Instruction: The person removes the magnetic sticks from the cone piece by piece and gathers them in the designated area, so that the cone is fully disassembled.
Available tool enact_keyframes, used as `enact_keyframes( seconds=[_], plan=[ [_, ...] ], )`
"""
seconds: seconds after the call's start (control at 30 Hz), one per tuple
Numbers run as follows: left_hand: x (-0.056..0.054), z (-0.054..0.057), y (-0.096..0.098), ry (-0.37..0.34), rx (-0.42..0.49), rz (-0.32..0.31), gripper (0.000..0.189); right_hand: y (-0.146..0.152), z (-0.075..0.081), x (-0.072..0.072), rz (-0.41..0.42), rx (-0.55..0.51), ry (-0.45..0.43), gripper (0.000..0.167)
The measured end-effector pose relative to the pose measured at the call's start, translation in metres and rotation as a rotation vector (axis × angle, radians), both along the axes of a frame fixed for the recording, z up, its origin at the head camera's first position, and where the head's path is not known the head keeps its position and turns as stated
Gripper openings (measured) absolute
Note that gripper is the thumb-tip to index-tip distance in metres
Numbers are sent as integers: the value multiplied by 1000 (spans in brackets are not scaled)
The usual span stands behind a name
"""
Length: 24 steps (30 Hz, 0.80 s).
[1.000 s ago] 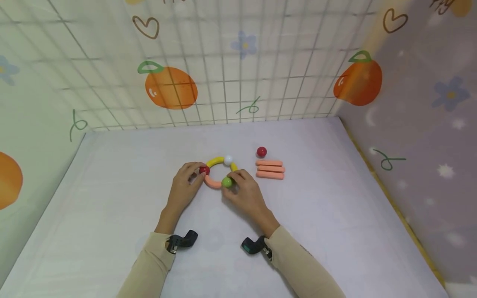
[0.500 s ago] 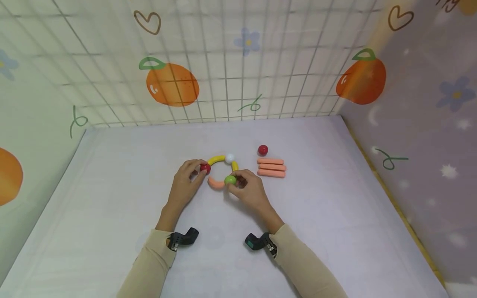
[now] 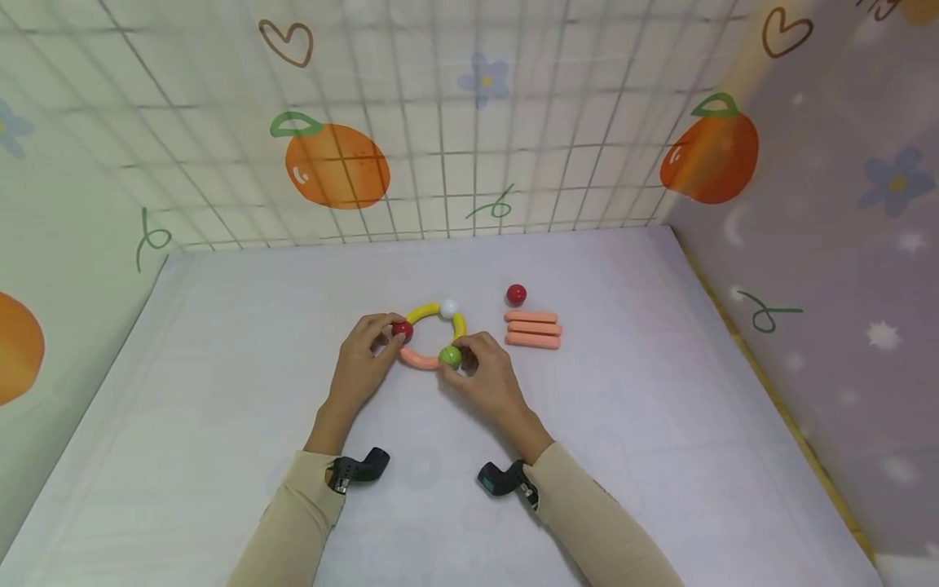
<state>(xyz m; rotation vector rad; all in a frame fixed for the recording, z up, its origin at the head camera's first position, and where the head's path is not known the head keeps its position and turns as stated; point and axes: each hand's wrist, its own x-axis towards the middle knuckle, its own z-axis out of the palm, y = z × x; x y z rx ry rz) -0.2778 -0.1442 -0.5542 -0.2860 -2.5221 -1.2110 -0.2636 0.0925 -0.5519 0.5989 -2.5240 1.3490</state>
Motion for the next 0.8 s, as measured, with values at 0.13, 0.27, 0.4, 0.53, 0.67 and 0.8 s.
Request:
enact_keyframes(
  seconds=[0.13,0.27,0.4,0.53,0.67,0.8],
  plan=[
    [0,1,-1,-4,-6,7,28,-1,1,0,-21,-5,21,32],
    [0,1,0,-5,-6,9,30,-2,2,1,-51,-7,18,33],
    [0,2,1,10,-9,5,31,-3,3,3,-69,-10,11,33],
    [0,2,0,33,-5,1,30,-5,6,4,-77,2,7,33],
    [0,2,-1,33,-1,4,31,-6,9,4,-91,43,-13,32],
    [-1,1,0,12,-6,5,32,-7,13,4,-103,68,-52,31]
  ],
)
